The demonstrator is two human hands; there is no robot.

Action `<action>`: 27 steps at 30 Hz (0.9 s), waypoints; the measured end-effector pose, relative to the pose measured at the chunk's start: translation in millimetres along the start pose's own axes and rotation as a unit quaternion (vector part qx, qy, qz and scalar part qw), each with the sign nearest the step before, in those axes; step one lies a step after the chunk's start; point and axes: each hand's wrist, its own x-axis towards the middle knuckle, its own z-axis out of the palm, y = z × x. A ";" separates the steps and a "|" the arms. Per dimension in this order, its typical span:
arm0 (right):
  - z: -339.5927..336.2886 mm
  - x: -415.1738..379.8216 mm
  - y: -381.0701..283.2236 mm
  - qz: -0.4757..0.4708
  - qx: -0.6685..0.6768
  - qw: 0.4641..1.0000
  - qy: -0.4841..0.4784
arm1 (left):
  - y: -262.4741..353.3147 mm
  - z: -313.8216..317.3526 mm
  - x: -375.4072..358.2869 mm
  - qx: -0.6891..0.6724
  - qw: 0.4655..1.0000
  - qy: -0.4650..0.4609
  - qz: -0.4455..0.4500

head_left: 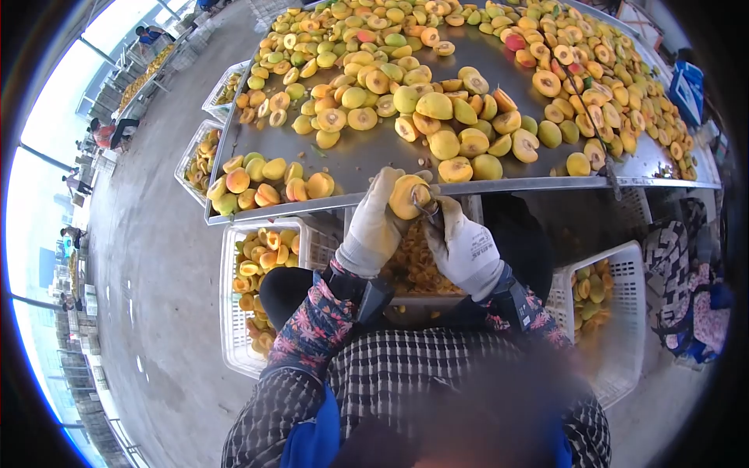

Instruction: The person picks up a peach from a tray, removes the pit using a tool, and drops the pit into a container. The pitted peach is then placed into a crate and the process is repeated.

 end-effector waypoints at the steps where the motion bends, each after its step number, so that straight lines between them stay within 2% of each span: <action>1: -0.1 -0.6 -0.3 -0.005 -0.022 1.000 -0.005 | -1.3 0.4 -0.9 0.039 0.999 0.024 0.013; 3: 4.1 -4.4 0.2 -0.026 -0.063 0.998 -0.018 | -5.0 2.8 0.0 0.120 0.990 0.069 0.038; 6: 8.4 -7.0 -0.5 -0.002 -0.096 0.994 -0.048 | -15.9 11.1 0.1 0.098 0.984 0.131 0.069; 10: 13.3 -12.7 5.5 0.015 -0.082 0.993 -0.081 | -14.1 15.2 -4.8 0.080 0.987 0.138 0.027; 13: 14.2 -15.7 18.4 -0.040 -0.109 0.989 -0.088 | -12.1 12.9 -10.7 0.139 0.982 0.128 0.020; 15: 13.1 -12.5 16.1 -0.003 -0.105 0.987 -0.124 | -12.5 10.7 -11.8 0.202 0.972 0.118 0.025; 16: 11.5 -11.4 13.1 0.015 -0.104 0.984 -0.141 | -14.5 10.7 -11.6 0.176 0.974 0.137 0.031; 19: 15.5 -8.9 -3.3 0.108 -0.007 0.981 -0.163 | -18.4 12.9 -8.4 0.131 0.975 0.169 0.057; 25: 15.9 -2.7 4.8 0.085 0.015 0.981 -0.171 | -29.9 17.5 -8.9 0.139 0.962 0.192 0.136; 27: 22.5 -5.9 5.2 0.095 0.107 0.979 -0.143 | -33.2 18.9 -8.3 0.188 0.948 0.195 0.167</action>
